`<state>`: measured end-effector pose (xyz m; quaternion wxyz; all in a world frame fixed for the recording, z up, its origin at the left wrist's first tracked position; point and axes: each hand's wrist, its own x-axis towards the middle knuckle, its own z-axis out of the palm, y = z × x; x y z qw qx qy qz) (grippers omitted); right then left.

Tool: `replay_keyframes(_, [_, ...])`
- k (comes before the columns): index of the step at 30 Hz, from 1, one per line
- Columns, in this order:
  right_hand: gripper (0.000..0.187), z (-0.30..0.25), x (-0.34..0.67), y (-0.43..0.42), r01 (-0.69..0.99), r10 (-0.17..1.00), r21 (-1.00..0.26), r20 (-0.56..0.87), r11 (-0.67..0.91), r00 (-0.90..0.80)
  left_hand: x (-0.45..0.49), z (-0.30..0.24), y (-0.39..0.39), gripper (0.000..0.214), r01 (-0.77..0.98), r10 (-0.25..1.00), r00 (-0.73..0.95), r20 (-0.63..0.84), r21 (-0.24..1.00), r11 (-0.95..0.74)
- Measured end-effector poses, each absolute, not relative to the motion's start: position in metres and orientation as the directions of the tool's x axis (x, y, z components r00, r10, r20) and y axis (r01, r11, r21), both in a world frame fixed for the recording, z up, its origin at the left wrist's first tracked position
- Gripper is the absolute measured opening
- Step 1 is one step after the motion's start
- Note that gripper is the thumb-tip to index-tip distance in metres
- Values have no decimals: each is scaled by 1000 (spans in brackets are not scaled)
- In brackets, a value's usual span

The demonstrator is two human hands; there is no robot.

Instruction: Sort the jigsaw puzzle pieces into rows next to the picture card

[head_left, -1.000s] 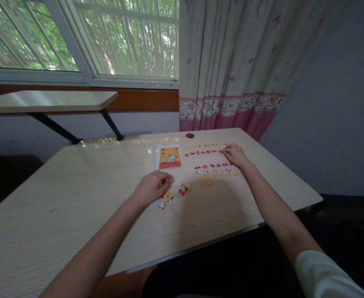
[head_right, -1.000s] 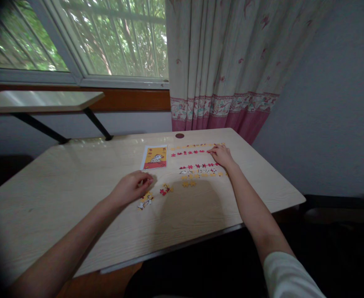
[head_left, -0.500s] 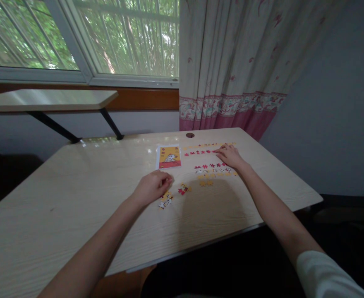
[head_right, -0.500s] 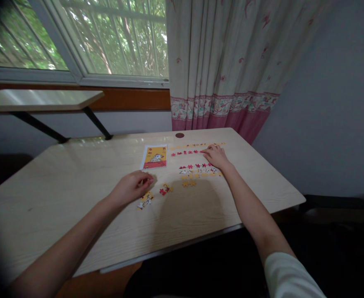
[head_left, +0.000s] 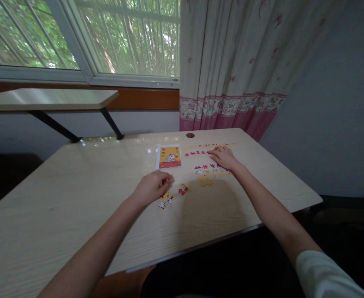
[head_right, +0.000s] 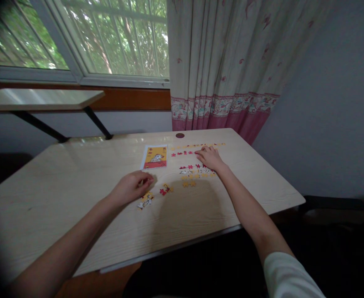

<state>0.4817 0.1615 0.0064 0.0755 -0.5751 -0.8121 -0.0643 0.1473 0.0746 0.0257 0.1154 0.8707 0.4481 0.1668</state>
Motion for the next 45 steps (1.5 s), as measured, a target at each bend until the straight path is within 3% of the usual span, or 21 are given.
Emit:
replay_keyframes(23, [44,19,438,158,895,887,27,119,446,-446,147,31,74,26,771,831,528,173,314,-555])
replay_keyframes(38, [46,20,416,161,873,865,30,128,486,-486,148,35,72,25,760,832,525,178,343,-552])
replay_keyframes(45, [45,23,409,158,863,845,15,196,504,-497,147,32,73,25,764,830,530,175,325,-557])
